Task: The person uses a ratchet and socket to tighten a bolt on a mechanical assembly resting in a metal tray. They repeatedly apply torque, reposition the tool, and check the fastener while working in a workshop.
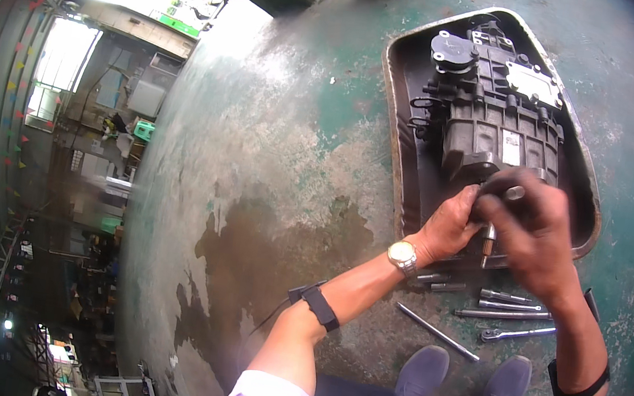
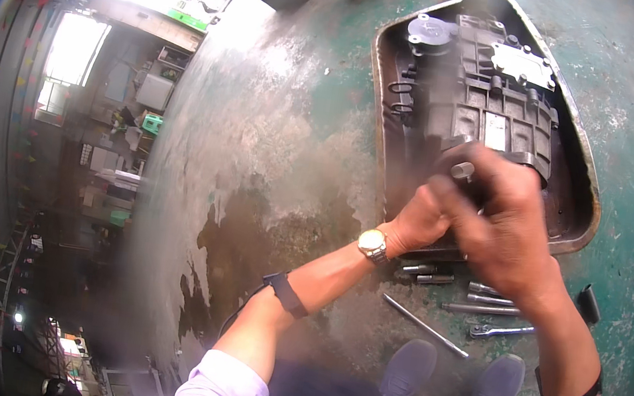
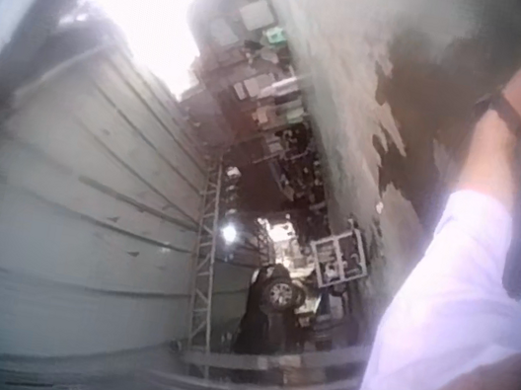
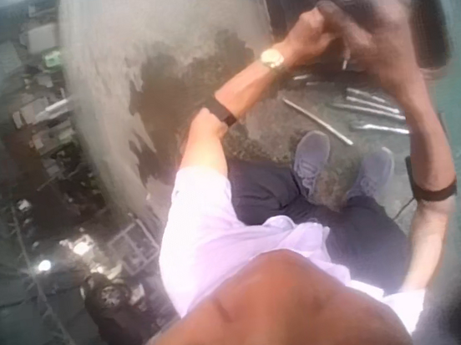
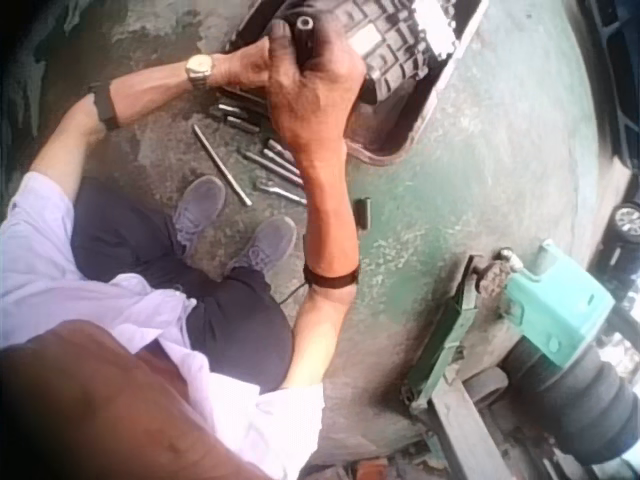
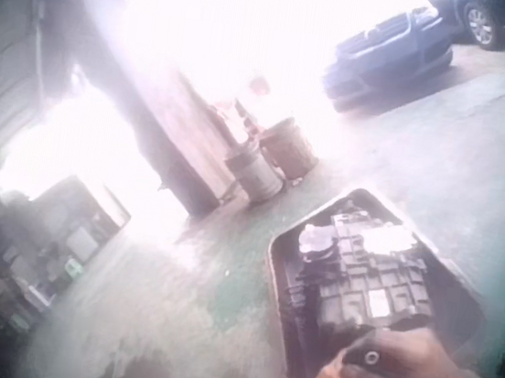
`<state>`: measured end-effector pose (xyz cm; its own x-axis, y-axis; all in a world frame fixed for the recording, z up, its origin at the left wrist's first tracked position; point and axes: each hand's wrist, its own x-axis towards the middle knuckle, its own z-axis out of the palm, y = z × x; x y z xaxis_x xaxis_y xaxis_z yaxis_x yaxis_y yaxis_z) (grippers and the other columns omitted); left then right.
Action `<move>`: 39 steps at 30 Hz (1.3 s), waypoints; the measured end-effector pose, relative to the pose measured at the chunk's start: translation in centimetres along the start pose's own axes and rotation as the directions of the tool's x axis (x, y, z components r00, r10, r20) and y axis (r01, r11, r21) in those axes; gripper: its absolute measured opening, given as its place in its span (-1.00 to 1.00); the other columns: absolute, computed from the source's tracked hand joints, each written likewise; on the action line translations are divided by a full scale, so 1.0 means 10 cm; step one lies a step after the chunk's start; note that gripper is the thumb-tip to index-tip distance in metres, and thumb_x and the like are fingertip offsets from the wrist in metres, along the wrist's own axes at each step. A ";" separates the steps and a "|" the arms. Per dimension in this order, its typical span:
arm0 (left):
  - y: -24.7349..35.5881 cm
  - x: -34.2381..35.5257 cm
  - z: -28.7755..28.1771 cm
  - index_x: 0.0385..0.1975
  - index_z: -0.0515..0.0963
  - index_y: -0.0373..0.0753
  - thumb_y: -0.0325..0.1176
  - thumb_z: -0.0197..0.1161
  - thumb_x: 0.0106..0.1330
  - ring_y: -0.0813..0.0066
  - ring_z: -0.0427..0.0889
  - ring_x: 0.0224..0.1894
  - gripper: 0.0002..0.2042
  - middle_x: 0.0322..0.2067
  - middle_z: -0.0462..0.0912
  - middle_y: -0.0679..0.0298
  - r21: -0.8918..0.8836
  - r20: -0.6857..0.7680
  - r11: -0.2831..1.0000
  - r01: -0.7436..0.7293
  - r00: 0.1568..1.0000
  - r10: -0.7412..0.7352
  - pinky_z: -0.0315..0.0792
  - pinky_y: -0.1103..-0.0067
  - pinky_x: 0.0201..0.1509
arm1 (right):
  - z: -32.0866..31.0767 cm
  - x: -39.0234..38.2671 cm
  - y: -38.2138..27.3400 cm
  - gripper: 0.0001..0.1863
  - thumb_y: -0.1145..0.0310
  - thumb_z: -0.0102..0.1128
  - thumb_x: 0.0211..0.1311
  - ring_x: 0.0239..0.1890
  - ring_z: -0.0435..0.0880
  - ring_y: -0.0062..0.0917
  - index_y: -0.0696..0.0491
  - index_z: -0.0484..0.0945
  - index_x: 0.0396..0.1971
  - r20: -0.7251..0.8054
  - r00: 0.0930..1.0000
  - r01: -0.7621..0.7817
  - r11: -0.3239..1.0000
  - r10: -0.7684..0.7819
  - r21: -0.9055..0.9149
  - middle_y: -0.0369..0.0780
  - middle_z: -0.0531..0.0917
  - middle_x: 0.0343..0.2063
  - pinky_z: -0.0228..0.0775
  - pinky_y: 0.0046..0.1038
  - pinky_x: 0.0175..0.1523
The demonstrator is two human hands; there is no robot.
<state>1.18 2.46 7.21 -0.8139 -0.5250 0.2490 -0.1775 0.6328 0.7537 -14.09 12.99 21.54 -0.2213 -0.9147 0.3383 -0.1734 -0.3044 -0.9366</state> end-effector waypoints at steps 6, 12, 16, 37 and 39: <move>0.02 -0.04 -0.01 0.05 0.31 -0.38 -0.58 0.21 0.13 -0.19 0.54 -0.11 -0.56 -0.19 0.52 -0.12 0.007 -0.072 1.000 0.027 0.997 -0.027 0.46 0.25 -0.02 | -0.18 -0.14 0.27 -0.93 0.45 0.11 0.31 -0.51 0.59 -0.56 0.11 0.52 -0.28 -0.030 0.999 -0.013 0.996 0.011 -0.085 -0.22 0.60 -0.52 0.41 -0.49 -0.40; 0.07 -0.02 -0.06 0.09 0.24 -0.51 -0.59 0.29 0.02 -0.20 0.48 -0.02 -0.42 -0.06 0.46 -0.21 0.117 -0.044 0.993 -0.014 0.999 0.019 0.43 0.27 0.09 | -1.00 -0.85 1.61 -0.82 0.29 0.14 0.36 -0.62 0.49 -0.80 0.05 0.53 -0.16 -0.310 0.512 -0.299 0.504 0.801 0.810 -0.36 0.65 -0.37 0.40 -0.66 -0.52; 0.07 0.00 -0.07 0.09 0.25 -0.53 -0.57 0.34 0.03 -0.21 0.48 -0.01 -0.41 -0.07 0.46 -0.22 0.105 -0.026 0.994 0.006 1.000 -0.003 0.43 0.30 0.09 | -1.00 -0.86 1.88 -0.84 0.28 0.13 0.37 -0.60 0.52 -0.79 0.04 0.54 -0.19 -0.208 0.507 -0.280 0.389 0.837 0.878 -0.38 0.64 -0.40 0.41 -0.67 -0.50; 0.09 -0.01 -0.07 0.10 0.24 -0.49 -0.58 0.30 0.02 -0.21 0.47 0.01 -0.41 -0.05 0.46 -0.19 0.040 -0.032 0.997 0.072 0.997 -0.071 0.41 0.29 0.12 | -1.00 -0.82 1.82 -0.83 0.30 0.16 0.35 -0.55 0.52 -0.80 0.05 0.57 -0.17 -0.216 0.487 -0.300 0.395 0.846 0.868 -0.34 0.68 -0.31 0.44 -0.69 -0.49; 0.08 0.00 -0.07 0.09 0.25 -0.47 -0.58 0.33 0.01 -0.20 0.49 -0.04 -0.40 -0.09 0.48 -0.18 0.060 -0.050 0.997 0.042 0.998 -0.039 0.43 0.30 0.06 | -1.01 -0.84 1.98 -0.82 0.30 0.18 0.34 -0.55 0.52 -0.81 0.04 0.56 -0.17 -0.186 0.465 -0.290 0.348 0.865 0.892 -0.35 0.68 -0.32 0.45 -0.68 -0.48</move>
<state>1.38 2.55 8.27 -0.7775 -0.5770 0.2502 -0.2438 0.6432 0.7259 -25.40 17.35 1.09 -0.4315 -0.6396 -0.6362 0.8596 -0.0777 -0.5050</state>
